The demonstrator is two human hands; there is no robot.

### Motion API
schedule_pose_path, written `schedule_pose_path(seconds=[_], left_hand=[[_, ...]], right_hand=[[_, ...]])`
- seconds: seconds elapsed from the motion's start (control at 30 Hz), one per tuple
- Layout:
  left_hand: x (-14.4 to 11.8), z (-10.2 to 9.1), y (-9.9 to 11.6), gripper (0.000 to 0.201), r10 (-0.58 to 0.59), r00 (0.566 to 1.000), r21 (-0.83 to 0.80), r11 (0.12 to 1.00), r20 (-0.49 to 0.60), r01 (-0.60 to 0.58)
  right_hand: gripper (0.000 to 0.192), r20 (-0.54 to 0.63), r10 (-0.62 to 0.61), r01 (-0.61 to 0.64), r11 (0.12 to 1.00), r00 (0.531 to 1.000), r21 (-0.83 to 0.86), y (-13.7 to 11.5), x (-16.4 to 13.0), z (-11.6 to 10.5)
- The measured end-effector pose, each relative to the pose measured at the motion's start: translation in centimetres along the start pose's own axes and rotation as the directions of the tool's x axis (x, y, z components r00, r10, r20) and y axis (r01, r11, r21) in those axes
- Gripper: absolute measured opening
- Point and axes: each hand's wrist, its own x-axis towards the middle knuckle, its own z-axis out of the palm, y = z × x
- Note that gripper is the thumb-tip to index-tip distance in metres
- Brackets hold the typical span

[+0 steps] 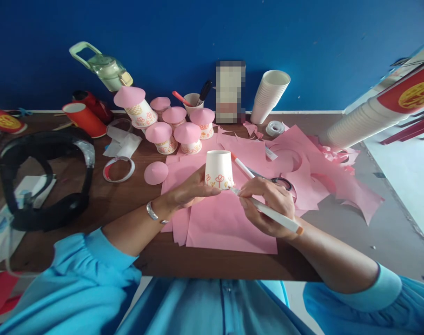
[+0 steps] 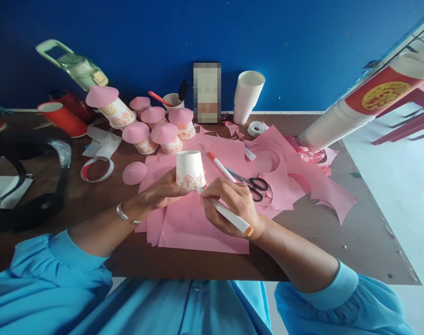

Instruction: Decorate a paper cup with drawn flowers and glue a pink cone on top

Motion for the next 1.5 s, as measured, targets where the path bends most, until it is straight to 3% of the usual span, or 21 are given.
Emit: schedule_pose_path(seconds=[0.17, 0.27, 0.37, 0.53, 0.67, 0.87, 1.1, 1.5], left_hand=[[0.0, -0.4, -0.7, 0.034, -0.013, 1.000, -0.053, 0.998, -0.006, 0.013], [0.2, -0.4, -0.7, 0.038, -0.010, 1.000, -0.111, 0.994, -0.023, 0.008], [0.3, -0.3, -0.7, 0.043, -0.005, 1.000, -0.153, 0.988, -0.006, 0.004], [0.1, -0.3, -0.9, 0.033, -0.019, 1.000, -0.131, 0.991, -0.001, 0.019], [0.0, -0.2, -1.2, 0.049, -0.063, 0.997, -0.130, 0.990, -0.039, 0.057], [0.3, 0.3, -0.8, 0.051, -0.065, 0.995, -0.158, 0.986, -0.081, 0.052], [0.2, -0.5, -1.2, 0.028, 0.018, 1.000, -0.134, 0.991, -0.003, -0.019], [0.1, -0.3, -0.9, 0.029, -0.017, 0.999, -0.051, 0.999, -0.037, 0.015]], right_hand=[[0.016, -0.120, 0.100, -0.106, 0.993, 0.988, -0.049, 0.5, -0.4, 0.1], [0.016, -0.145, 0.104, -0.115, 0.991, 0.984, -0.074, 0.8, -0.6, 0.4], [0.016, -0.132, 0.084, -0.097, 0.991, 0.988, -0.091, 0.9, -0.6, 0.5], [0.019, -0.109, 0.036, -0.044, 0.996, 0.993, -0.076, 0.8, -0.6, 0.8], [0.024, -0.085, -0.015, 0.009, 0.998, 0.996, -0.068, 0.7, -0.7, 1.0], [0.026, -0.084, -0.005, -0.002, 0.996, 0.996, -0.086, 0.4, -0.7, 0.7], [0.024, -0.070, -0.018, 0.013, 0.998, 0.997, -0.065, 0.3, -0.3, 0.6], [0.018, -0.034, -0.054, 0.050, 0.994, 0.998, -0.101, 0.5, -0.4, 0.7]])
